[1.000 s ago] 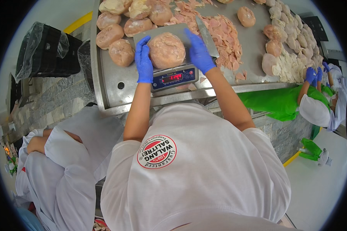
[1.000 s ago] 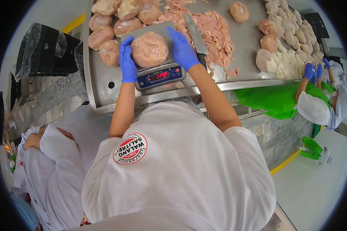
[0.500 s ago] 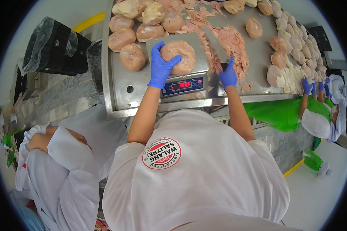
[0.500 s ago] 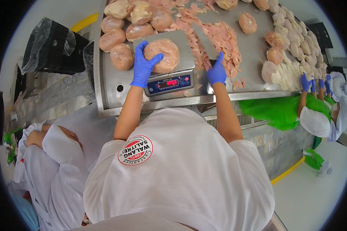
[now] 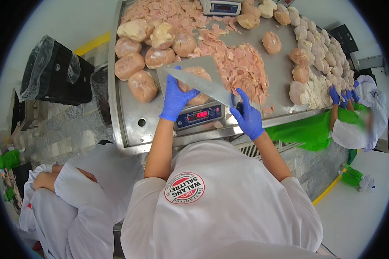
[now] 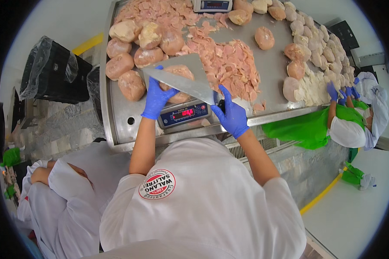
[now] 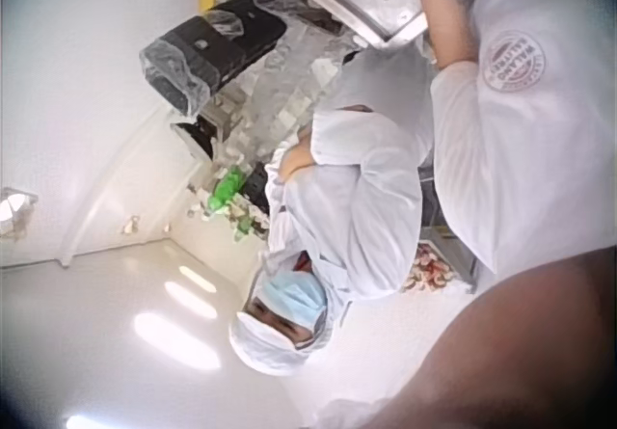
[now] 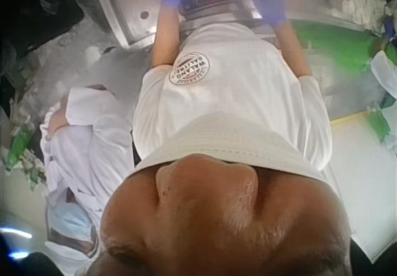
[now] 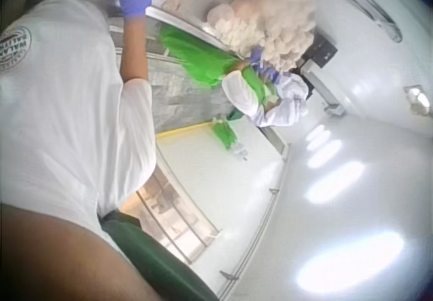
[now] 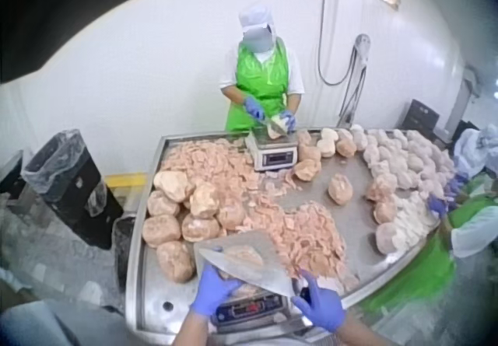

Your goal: The person places raw meat pieces on a digital scale, trims fat and excess tissue with a knife, and sets trimmed pieces aside. The process is repeated for multiple pieces on a stainless steel worktable.

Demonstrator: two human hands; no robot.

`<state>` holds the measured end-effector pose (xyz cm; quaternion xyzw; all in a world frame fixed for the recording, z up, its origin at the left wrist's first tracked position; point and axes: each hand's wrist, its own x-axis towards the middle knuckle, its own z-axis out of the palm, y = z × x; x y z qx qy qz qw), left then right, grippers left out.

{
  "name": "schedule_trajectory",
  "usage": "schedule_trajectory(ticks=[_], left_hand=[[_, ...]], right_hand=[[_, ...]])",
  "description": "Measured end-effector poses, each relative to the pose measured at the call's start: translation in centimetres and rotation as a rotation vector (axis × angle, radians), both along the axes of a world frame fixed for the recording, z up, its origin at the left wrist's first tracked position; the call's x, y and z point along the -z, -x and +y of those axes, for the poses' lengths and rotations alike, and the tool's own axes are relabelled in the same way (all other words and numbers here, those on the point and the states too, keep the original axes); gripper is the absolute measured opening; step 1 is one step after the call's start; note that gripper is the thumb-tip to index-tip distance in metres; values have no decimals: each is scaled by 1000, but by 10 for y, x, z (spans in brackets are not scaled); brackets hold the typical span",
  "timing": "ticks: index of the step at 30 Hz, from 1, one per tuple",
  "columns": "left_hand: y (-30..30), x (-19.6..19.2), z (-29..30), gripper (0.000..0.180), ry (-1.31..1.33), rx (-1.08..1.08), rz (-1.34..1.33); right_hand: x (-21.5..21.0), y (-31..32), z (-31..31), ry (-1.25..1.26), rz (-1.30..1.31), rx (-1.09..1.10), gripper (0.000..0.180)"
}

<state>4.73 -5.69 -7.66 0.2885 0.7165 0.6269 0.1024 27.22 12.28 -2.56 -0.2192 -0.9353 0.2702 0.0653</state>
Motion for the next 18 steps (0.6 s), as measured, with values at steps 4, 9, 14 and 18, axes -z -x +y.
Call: schedule_trajectory(ticks=[4,9,14,18], left_hand=[[3,-3,2,91,-7,43,42],[16,5,-1,90,42,121,137],[18,8,2,89,-29,170,11],[18,7,2,92,-43,161,-30]], right_hand=[[3,3,-9,-47,-75,-66,83],[-5,25,4,-89,-62,-152,84],[-3,58,18,-103,-52,-286,83],[-19,84,19,-94,-68,-375,80]])
